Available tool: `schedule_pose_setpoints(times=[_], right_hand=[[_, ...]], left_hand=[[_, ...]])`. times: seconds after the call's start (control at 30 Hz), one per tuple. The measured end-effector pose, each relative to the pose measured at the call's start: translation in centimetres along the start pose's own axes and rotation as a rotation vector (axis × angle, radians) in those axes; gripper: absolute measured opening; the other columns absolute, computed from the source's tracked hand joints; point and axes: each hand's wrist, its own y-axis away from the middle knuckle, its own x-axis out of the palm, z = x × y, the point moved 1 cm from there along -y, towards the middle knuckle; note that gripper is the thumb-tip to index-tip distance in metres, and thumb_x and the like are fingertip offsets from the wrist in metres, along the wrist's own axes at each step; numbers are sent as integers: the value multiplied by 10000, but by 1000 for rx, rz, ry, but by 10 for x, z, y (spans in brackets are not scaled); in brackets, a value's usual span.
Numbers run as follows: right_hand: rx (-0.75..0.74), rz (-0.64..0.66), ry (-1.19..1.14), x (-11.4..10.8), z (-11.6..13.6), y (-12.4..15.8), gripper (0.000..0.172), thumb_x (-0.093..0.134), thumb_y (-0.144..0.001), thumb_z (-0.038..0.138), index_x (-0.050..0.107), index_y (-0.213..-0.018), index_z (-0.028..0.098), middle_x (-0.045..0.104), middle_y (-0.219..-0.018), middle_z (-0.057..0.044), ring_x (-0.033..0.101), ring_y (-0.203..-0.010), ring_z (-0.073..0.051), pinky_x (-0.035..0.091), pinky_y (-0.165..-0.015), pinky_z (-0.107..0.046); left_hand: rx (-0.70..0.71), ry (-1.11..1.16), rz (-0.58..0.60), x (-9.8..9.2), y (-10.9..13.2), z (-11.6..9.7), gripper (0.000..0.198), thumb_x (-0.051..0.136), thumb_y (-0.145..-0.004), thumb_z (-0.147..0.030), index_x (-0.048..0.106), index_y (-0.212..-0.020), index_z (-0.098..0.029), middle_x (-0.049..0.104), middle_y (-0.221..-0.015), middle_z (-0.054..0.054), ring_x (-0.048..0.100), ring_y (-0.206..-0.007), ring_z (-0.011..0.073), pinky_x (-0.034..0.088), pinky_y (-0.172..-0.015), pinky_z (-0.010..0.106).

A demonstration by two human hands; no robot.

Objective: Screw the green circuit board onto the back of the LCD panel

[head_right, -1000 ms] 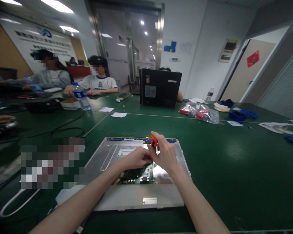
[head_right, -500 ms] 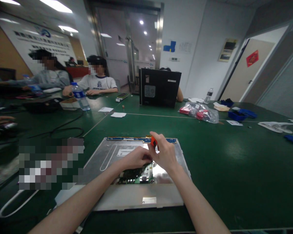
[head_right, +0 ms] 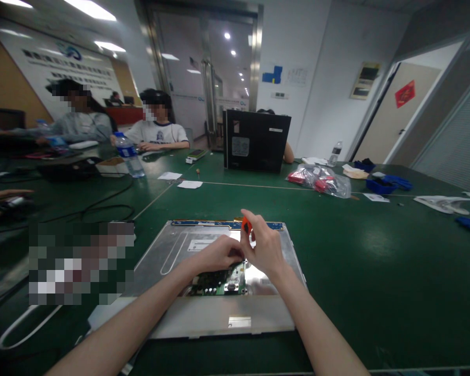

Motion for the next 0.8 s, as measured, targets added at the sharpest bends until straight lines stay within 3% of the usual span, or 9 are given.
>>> schedule_pose_setpoints(times=[0.23, 0.5, 0.8], right_hand=[[-3, -39, 23, 2, -1, 0, 352, 494, -875, 256, 443, -1220, 205, 561, -764, 9, 489, -518, -100, 402, -490, -230], [-6, 25, -26, -2, 0, 1, 427, 418, -878, 204, 388, -1304, 202, 609, -829, -25, 500, -507, -100, 430, -504, -243], [22, -39, 35, 3, -2, 0, 323, 495, -874, 292, 467, -1186, 212, 563, -736, 18, 486, -510, -96, 392, -481, -228]], left_hand=[[6, 14, 14, 2, -1, 4, 222, 544, -672, -15, 714, -752, -134, 688, -675, 8, 581, -615, 123, 405, -618, 193], [15, 3, 6, 1, 0, 1, 198, 548, -677, -15, 706, -722, -127, 670, -632, 0, 574, -596, 115, 394, -589, 177], [9, -12, 4, 1, 0, 4, 217, 545, -674, -16, 709, -741, -142, 683, -671, 2, 589, -622, 121, 399, -597, 177]])
